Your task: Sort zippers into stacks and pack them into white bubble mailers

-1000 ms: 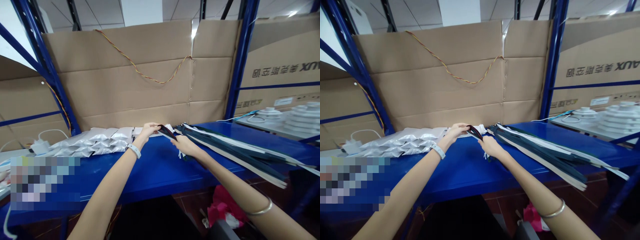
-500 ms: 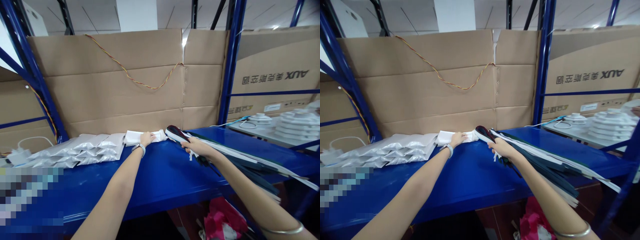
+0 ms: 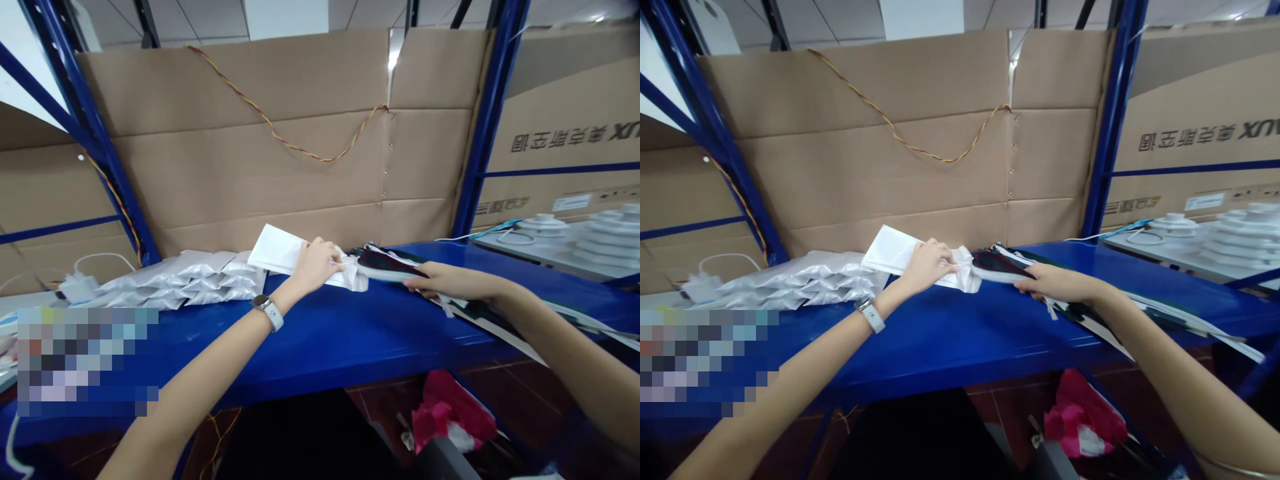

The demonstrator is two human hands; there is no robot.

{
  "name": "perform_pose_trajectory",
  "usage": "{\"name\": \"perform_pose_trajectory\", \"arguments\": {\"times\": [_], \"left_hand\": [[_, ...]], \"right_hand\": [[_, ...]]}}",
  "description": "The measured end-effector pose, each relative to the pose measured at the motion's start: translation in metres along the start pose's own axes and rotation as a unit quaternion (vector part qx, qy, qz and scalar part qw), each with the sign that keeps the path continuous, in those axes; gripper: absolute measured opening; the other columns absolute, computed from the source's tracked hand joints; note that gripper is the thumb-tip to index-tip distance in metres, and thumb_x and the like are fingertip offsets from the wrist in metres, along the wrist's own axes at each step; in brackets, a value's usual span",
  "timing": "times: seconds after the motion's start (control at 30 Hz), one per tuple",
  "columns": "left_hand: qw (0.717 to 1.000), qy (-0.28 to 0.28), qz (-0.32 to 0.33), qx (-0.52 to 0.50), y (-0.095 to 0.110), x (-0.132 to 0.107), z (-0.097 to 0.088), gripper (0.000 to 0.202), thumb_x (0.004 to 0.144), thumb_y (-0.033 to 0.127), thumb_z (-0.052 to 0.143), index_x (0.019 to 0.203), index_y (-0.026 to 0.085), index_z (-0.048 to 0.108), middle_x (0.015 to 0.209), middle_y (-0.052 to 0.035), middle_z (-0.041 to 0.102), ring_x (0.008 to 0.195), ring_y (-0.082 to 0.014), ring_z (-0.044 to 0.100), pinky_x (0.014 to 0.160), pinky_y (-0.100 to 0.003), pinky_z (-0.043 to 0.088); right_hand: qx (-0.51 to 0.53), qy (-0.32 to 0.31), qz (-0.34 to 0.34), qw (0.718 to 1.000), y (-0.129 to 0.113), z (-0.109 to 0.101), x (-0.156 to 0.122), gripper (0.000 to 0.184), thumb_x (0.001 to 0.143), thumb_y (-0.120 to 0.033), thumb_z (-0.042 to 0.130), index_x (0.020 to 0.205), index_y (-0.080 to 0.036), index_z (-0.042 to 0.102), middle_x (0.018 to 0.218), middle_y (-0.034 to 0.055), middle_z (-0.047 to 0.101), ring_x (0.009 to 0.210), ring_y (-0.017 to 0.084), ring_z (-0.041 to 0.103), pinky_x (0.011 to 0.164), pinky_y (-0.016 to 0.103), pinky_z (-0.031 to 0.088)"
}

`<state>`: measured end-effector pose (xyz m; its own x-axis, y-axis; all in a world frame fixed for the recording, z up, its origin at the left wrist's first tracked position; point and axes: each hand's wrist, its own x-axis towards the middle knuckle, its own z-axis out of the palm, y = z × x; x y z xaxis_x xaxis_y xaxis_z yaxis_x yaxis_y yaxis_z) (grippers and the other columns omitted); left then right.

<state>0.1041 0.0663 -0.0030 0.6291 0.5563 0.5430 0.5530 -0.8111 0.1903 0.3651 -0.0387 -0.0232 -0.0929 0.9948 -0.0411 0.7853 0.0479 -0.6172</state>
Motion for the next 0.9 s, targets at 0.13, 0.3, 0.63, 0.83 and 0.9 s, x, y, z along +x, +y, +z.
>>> {"name": "perform_pose_trajectory", "arguments": {"times": [0.13, 0.3, 0.63, 0.83, 0.9], "left_hand": [[1.000, 0.023, -0.004, -0.018, -0.006, -0.048, -0.027, 0.014, 0.080, 0.031, 0.063, 0.073, 0.021, 0.069, 0.088, -0.0038, 0.069, 0.087, -0.0214, 0.057, 0.086, -0.038, 0.039], [0.998, 0.050, -0.012, -0.037, -0.018, -0.109, -0.056, 0.013, 0.084, 0.030, 0.059, 0.080, 0.023, 0.070, 0.089, -0.0018, 0.071, 0.089, -0.0196, 0.061, 0.085, -0.035, 0.042], [0.967, 0.134, -0.137, -0.169, -0.019, -0.195, -0.076, 0.011, 0.081, 0.028, 0.062, 0.083, 0.025, 0.073, 0.094, -0.0011, 0.073, 0.090, -0.0184, 0.066, 0.084, -0.032, 0.050], [0.972, 0.122, -0.121, -0.162, -0.005, -0.184, -0.061, 0.013, 0.084, 0.027, 0.060, 0.085, 0.024, 0.073, 0.092, 0.0001, 0.073, 0.086, -0.0181, 0.067, 0.080, -0.030, 0.051], [0.982, 0.091, -0.104, -0.128, -0.006, -0.182, -0.063, 0.016, 0.084, 0.027, 0.060, 0.095, 0.023, 0.071, 0.098, -0.0006, 0.072, 0.089, -0.0189, 0.066, 0.082, -0.031, 0.049]], "right_hand": [[-0.067, -0.048, -0.027, 0.996, -0.031, 0.020, -0.010, 0.038, 0.078, -0.055, 0.054, 0.072, -0.018, 0.058, 0.071, 0.0050, 0.058, 0.062, 0.017, 0.053, 0.058, 0.028, 0.040], [-0.079, -0.151, -0.089, 0.981, -0.092, 0.044, -0.007, 0.032, 0.083, -0.048, 0.050, 0.072, -0.019, 0.055, 0.065, 0.0018, 0.055, 0.059, 0.015, 0.052, 0.057, 0.026, 0.040], [-0.028, -0.259, -0.082, 0.962, -0.160, 0.082, 0.008, 0.028, 0.079, -0.044, 0.059, 0.080, -0.017, 0.063, 0.060, 0.0004, 0.057, 0.055, 0.014, 0.053, 0.052, 0.025, 0.039], [-0.029, -0.295, -0.155, 0.942, -0.191, 0.115, 0.027, 0.019, 0.072, -0.017, 0.050, 0.054, -0.016, 0.058, 0.054, 0.0020, 0.059, 0.054, 0.014, 0.053, 0.054, 0.025, 0.038], [-0.056, -0.307, -0.191, 0.931, -0.189, 0.121, 0.037, 0.019, 0.070, -0.016, 0.048, 0.052, -0.016, 0.054, 0.053, 0.0013, 0.057, 0.053, 0.012, 0.051, 0.054, 0.025, 0.037]]}}
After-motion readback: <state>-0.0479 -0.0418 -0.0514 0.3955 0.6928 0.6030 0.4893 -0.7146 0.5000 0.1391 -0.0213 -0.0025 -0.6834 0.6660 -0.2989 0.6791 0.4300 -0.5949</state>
